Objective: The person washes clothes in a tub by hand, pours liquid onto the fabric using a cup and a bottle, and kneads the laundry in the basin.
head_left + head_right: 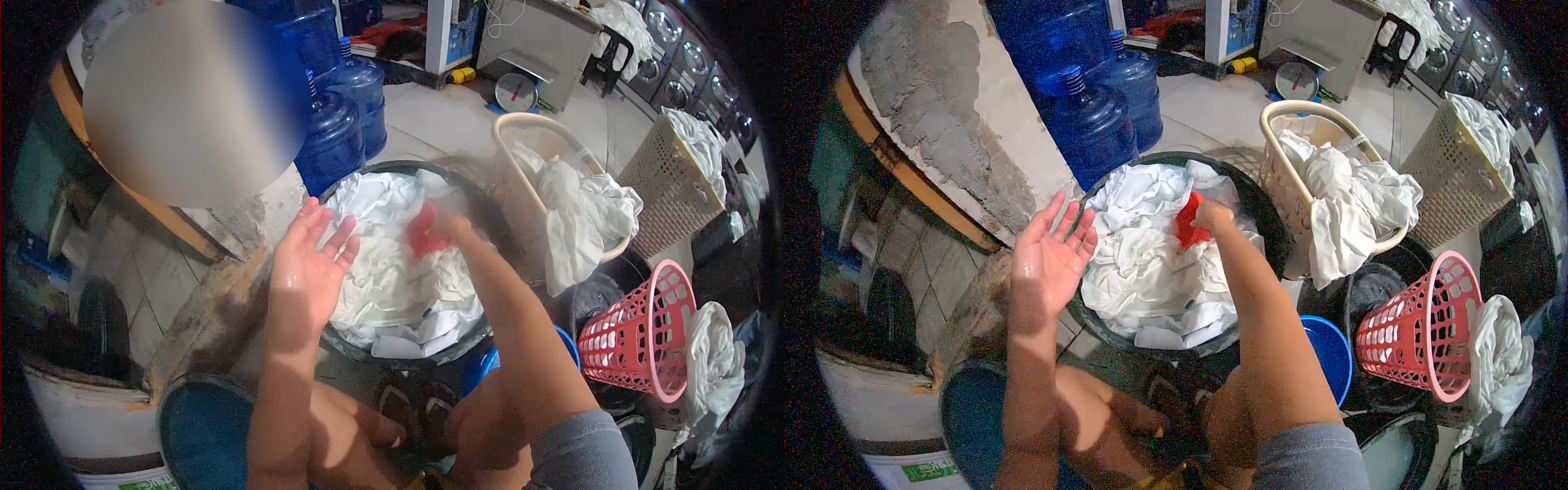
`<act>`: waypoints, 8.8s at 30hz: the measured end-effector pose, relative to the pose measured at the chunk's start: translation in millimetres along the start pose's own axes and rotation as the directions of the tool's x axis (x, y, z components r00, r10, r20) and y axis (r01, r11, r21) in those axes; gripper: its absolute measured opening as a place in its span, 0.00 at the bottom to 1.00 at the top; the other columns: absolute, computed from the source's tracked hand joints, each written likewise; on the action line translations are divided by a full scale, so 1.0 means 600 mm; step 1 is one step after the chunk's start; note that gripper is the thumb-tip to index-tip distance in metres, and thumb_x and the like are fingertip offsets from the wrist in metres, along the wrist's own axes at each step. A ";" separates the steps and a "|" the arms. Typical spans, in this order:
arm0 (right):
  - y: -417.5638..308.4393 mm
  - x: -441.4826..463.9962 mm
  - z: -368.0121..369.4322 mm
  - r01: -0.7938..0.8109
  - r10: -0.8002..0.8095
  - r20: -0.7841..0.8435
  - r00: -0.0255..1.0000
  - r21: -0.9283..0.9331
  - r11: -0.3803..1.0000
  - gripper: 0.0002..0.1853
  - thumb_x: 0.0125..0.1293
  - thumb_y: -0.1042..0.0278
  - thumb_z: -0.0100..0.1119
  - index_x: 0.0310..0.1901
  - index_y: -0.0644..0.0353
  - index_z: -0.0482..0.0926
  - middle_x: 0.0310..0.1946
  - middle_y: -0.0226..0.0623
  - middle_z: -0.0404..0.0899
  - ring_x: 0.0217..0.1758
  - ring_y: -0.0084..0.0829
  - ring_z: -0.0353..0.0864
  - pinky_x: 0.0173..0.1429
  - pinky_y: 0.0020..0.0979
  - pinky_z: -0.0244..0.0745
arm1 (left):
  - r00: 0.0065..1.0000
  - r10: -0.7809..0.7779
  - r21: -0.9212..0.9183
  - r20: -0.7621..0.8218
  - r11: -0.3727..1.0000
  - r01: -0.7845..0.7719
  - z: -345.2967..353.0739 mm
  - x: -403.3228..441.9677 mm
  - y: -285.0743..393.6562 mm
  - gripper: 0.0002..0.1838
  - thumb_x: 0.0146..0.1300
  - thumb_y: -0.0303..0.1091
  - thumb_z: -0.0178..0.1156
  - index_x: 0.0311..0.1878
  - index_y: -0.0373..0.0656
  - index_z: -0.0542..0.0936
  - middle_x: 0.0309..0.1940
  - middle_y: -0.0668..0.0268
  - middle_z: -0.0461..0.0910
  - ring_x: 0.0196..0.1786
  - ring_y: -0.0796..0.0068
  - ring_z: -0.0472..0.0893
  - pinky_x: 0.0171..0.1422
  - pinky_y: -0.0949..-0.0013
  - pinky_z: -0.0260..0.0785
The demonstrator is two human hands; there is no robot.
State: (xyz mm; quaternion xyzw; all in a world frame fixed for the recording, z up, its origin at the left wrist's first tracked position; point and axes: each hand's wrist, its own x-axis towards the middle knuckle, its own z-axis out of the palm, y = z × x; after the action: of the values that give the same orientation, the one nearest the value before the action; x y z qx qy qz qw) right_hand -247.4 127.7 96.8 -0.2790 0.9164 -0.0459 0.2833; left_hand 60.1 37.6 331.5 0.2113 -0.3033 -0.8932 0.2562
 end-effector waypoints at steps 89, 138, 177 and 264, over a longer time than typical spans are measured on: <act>-0.275 -0.306 0.122 0.547 -0.559 0.239 0.794 -0.683 0.485 0.13 0.63 0.61 0.56 0.46 0.52 0.85 0.46 0.35 0.84 0.47 0.36 0.85 0.48 0.40 0.79 | 0.994 0.105 0.178 -0.039 0.979 -0.097 -0.057 0.076 -0.019 0.14 0.62 0.32 0.59 0.49 0.41 0.70 0.46 0.63 0.67 0.45 0.62 0.77 0.47 0.61 0.73; -0.141 -0.145 0.234 0.503 -0.553 0.289 0.782 0.231 0.833 0.23 0.49 0.73 0.63 0.51 0.51 0.78 0.36 0.35 0.80 0.30 0.31 0.79 0.29 0.33 0.74 | 0.993 0.039 0.038 0.113 0.998 -0.043 0.006 -0.013 0.025 0.20 0.64 0.33 0.59 0.58 0.39 0.71 0.51 0.63 0.71 0.50 0.68 0.74 0.54 0.65 0.70; 0.016 -0.573 -0.035 0.008 -0.024 0.011 1.000 0.729 0.685 0.26 0.64 0.42 0.57 0.27 0.62 0.76 0.12 0.28 0.66 0.09 0.21 0.64 0.13 0.26 0.57 | 0.997 -0.036 0.106 0.075 0.994 0.028 -0.009 0.044 -0.030 0.18 0.57 0.31 0.66 0.48 0.41 0.73 0.43 0.62 0.73 0.46 0.66 0.77 0.49 0.64 0.73; -0.145 -0.275 0.018 0.301 -0.167 0.351 0.921 -0.374 0.877 0.18 0.63 0.49 0.57 0.30 0.57 0.82 0.24 0.31 0.82 0.26 0.29 0.81 0.34 0.37 0.77 | 0.997 0.024 0.164 0.075 0.986 -0.036 -0.042 0.028 -0.014 0.18 0.60 0.33 0.62 0.53 0.43 0.72 0.46 0.64 0.73 0.47 0.66 0.77 0.49 0.65 0.72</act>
State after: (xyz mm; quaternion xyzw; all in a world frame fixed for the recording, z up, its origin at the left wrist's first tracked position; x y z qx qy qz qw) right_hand -86.4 143.9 190.1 -0.4472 0.8077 0.1628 0.3482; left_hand 57.4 22.4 304.3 0.1944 -0.3884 -0.8681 0.2402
